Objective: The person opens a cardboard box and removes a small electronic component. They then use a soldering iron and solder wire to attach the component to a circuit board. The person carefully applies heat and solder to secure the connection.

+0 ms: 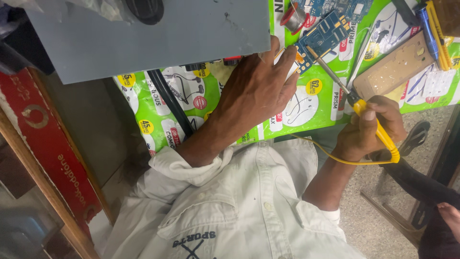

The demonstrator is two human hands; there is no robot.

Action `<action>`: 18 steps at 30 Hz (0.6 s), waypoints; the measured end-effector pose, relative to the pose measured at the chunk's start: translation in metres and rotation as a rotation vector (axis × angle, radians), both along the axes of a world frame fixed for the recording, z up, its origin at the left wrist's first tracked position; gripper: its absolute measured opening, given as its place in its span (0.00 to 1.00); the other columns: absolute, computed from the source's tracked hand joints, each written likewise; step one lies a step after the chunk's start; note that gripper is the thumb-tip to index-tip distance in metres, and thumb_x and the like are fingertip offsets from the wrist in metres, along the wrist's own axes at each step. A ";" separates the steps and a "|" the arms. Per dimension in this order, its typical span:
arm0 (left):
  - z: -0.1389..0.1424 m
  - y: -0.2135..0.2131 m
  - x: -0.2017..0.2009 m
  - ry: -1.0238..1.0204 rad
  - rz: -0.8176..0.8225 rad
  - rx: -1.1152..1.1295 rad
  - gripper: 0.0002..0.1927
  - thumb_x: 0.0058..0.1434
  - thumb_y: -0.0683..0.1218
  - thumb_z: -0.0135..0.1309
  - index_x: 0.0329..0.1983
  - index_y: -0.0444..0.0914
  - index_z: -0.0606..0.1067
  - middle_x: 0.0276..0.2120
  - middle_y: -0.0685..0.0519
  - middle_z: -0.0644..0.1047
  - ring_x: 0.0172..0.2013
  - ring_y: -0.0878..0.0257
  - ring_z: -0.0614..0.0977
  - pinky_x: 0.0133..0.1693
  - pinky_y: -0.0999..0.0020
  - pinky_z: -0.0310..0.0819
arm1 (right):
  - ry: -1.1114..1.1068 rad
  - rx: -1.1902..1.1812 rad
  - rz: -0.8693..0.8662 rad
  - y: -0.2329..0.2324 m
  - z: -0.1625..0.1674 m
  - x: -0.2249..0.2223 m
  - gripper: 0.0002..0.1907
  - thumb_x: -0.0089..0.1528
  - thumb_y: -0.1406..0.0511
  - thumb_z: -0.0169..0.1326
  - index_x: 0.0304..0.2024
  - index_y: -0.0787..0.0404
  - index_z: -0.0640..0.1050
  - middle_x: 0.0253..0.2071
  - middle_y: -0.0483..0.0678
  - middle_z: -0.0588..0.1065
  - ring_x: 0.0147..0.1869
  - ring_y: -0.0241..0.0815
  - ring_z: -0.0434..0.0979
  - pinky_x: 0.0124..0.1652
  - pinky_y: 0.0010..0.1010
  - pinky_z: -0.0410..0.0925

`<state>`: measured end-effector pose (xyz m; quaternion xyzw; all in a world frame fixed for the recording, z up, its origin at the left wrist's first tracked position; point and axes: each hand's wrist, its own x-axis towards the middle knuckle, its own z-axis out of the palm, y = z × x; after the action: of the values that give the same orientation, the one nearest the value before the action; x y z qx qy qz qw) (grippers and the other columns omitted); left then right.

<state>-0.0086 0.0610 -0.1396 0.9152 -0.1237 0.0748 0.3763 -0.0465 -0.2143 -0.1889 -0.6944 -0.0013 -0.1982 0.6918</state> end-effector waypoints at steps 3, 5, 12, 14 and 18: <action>0.001 0.000 0.001 0.005 -0.006 0.013 0.23 0.68 0.48 0.59 0.60 0.29 0.72 0.54 0.36 0.70 0.47 0.45 0.79 0.49 0.55 0.75 | 0.002 -0.009 0.009 0.000 0.000 -0.001 0.13 0.68 0.65 0.63 0.45 0.70 0.79 0.37 0.54 0.74 0.27 0.38 0.67 0.31 0.24 0.61; 0.001 0.001 0.002 0.019 -0.013 0.017 0.23 0.68 0.48 0.59 0.59 0.29 0.72 0.54 0.36 0.71 0.46 0.46 0.79 0.48 0.56 0.76 | 0.021 0.018 -0.033 0.000 0.000 -0.001 0.13 0.69 0.64 0.62 0.44 0.69 0.76 0.37 0.55 0.74 0.26 0.37 0.66 0.28 0.23 0.59; 0.008 0.002 0.005 0.027 -0.023 0.025 0.23 0.67 0.48 0.60 0.59 0.28 0.72 0.53 0.34 0.71 0.42 0.46 0.80 0.44 0.57 0.77 | 0.058 0.276 -0.232 0.001 0.002 0.006 0.17 0.75 0.57 0.52 0.39 0.63 0.68 0.28 0.51 0.70 0.21 0.33 0.61 0.22 0.20 0.53; 0.009 0.002 0.006 0.038 -0.029 0.026 0.23 0.67 0.48 0.60 0.59 0.28 0.72 0.52 0.35 0.71 0.41 0.46 0.80 0.44 0.56 0.76 | 0.054 0.291 -0.209 0.000 0.005 0.006 0.17 0.75 0.57 0.52 0.39 0.63 0.68 0.27 0.51 0.70 0.20 0.32 0.60 0.22 0.19 0.53; 0.008 0.003 0.006 0.071 -0.037 0.014 0.24 0.66 0.48 0.60 0.59 0.28 0.72 0.51 0.35 0.71 0.40 0.46 0.80 0.42 0.56 0.76 | 0.064 0.398 -0.182 -0.002 0.005 0.005 0.15 0.74 0.58 0.53 0.41 0.64 0.71 0.28 0.52 0.71 0.20 0.33 0.61 0.24 0.20 0.54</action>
<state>-0.0024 0.0636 -0.1316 0.9174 -0.1277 0.0342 0.3754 -0.0417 -0.2160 -0.1836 -0.5472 0.1223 -0.2338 0.7943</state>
